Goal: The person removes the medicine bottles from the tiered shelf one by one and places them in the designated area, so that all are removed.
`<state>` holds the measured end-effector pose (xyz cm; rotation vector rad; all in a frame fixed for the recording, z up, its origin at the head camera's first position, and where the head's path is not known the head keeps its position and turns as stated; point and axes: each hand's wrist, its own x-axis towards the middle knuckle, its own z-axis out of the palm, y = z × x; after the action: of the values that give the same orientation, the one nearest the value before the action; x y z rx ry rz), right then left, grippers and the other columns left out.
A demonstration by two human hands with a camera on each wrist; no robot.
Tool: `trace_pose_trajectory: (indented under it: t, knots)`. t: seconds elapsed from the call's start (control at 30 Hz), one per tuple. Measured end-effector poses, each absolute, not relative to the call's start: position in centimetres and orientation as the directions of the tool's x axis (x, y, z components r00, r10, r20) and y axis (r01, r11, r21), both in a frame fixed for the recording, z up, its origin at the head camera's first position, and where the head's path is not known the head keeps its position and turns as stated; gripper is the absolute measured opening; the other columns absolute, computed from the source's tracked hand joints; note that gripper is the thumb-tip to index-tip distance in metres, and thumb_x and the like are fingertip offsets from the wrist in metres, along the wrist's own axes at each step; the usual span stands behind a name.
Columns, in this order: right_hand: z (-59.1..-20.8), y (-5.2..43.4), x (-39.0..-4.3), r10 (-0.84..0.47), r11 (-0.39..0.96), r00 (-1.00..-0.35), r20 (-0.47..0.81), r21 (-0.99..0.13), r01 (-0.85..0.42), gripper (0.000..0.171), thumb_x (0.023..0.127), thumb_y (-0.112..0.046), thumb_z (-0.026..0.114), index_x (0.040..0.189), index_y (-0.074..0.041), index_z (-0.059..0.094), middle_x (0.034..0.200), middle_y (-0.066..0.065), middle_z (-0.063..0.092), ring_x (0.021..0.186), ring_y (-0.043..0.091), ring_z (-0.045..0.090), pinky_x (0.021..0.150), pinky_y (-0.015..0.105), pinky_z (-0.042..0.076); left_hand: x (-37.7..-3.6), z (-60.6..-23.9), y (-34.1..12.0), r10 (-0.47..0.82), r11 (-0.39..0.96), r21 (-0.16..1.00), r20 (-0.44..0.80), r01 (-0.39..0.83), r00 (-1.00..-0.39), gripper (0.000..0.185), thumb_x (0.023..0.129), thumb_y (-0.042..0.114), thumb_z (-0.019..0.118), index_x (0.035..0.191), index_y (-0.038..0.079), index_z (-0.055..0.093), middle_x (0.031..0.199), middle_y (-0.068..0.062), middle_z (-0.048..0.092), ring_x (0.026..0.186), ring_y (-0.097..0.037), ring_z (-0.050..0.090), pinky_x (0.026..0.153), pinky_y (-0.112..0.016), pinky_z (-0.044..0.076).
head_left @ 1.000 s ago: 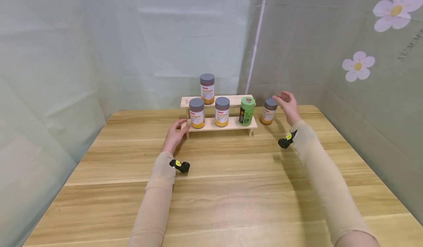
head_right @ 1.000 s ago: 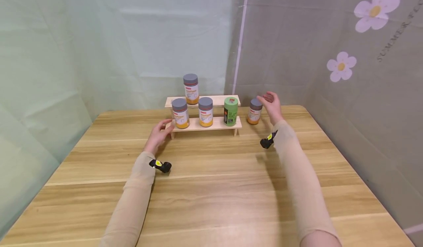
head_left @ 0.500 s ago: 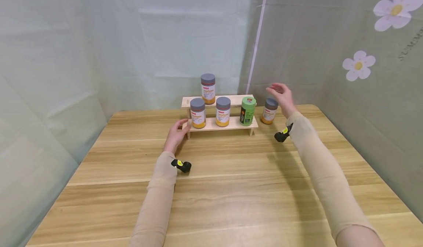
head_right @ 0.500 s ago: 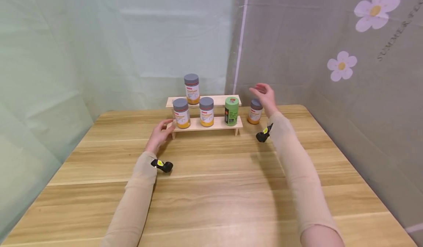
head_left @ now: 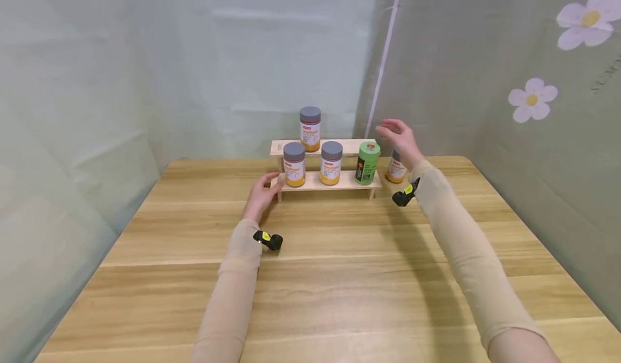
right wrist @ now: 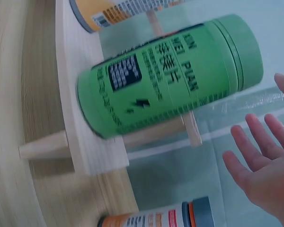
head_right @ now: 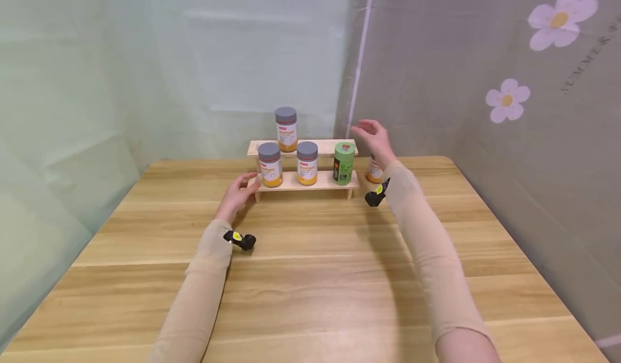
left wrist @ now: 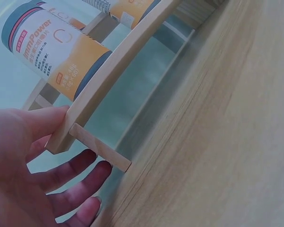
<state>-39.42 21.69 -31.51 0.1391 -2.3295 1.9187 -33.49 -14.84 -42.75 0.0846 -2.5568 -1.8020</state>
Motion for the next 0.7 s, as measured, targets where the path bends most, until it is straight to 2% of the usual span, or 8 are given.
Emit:
trace_pose_trajectory:
  t: [0.27,0.47,0.57,0.7]
  knots:
    - [-30.5,20.5,-39.7,-0.027,0.163,-0.986,0.166,-0.972,-0.168,0.057,0.094,-0.029,0.063,0.141,-0.004,0.042,0.136,0.013,0.054,0.112,0.015,0.058,0.112,0.046,0.036,-33.8,-42.8,-14.5,-0.050,0.340,0.940,-0.006,-0.022,-0.999,0.049,0.097,0.031,0.057,0.142,0.016,0.047,0.142,-0.019,0.043,0.130,-0.032,0.038,0.109,-0.049,0.031]
    - [-29.4,19.6,-39.6,-0.107,0.160,-0.973,0.204,-0.963,-0.219,0.042,0.096,-0.025,0.061,0.132,-0.007,0.050,0.125,0.008,0.062,0.107,0.014,0.061,0.111,0.044,0.038,-33.6,-42.8,-14.5,-0.050,0.345,0.938,-0.012,-0.029,-0.999,0.049,0.097,0.031,0.057,0.143,0.016,0.046,0.144,-0.019,0.042,0.132,-0.032,0.037,0.110,-0.049,0.031]
    - [-28.9,19.0,-39.5,-0.154,0.143,-0.967,0.204,-0.964,-0.226,0.038,0.096,-0.024,0.061,0.129,-0.009,0.053,0.126,0.008,0.061,0.108,0.013,0.060,0.112,0.043,0.037,-33.5,-42.8,-14.6,-0.051,0.344,0.939,-0.008,-0.025,-0.999,0.048,0.097,0.031,0.057,0.142,0.016,0.047,0.145,-0.018,0.042,0.133,-0.032,0.036,0.110,-0.049,0.030]
    - [-28.3,18.2,-39.5,-0.188,0.120,-0.960,0.207,-0.965,-0.232,0.042,0.095,-0.021,0.062,0.132,-0.006,0.050,0.128,0.009,0.060,0.105,0.010,0.060,0.114,0.045,0.035,-33.5,-42.9,-14.8,-0.050,0.344,0.939,-0.001,-0.018,-0.999,0.048,0.097,0.032,0.057,0.142,0.016,0.048,0.145,-0.018,0.042,0.132,-0.032,0.037,0.111,-0.049,0.030]
